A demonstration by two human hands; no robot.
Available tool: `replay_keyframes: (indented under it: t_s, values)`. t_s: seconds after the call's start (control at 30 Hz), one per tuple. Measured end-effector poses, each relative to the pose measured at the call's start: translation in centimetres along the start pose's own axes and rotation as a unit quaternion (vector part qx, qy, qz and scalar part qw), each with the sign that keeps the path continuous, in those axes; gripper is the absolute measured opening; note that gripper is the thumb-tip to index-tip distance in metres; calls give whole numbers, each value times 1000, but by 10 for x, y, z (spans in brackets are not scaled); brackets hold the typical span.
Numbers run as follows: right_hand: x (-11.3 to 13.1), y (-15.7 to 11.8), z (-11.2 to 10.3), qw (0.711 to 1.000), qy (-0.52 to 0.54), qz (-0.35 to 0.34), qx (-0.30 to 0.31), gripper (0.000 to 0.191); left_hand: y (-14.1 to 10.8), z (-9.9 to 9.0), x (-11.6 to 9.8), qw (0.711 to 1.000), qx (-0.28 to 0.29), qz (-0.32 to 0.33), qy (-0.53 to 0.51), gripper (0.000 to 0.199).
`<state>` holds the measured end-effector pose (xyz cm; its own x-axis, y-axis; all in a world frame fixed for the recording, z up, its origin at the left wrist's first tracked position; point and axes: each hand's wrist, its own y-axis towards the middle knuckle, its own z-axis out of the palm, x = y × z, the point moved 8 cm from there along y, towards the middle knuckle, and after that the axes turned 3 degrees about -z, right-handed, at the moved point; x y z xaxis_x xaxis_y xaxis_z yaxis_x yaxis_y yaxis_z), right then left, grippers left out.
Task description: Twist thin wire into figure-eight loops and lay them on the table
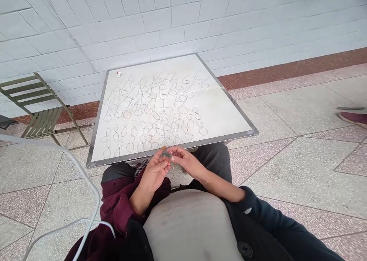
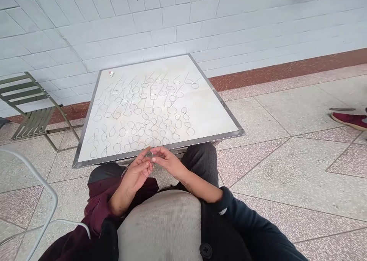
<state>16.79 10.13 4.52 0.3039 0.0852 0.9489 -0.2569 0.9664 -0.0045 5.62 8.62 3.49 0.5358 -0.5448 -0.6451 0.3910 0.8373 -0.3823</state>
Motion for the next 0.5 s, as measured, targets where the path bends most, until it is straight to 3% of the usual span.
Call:
replay_keyframes:
  t_s: [0.2, 0.37, 0.5]
  values:
    - [5, 1, 19, 997, 16, 17, 76, 48, -3, -6, 10, 998, 7, -51, -40, 43]
    - [2, 5, 24, 997, 49, 7, 60, 21, -3, -7, 14, 993, 13, -73, -93, 42]
    - [-2, 7, 20, 998, 51, 11, 39, 17, -2, -11, 14, 995, -6, -66, -75, 43]
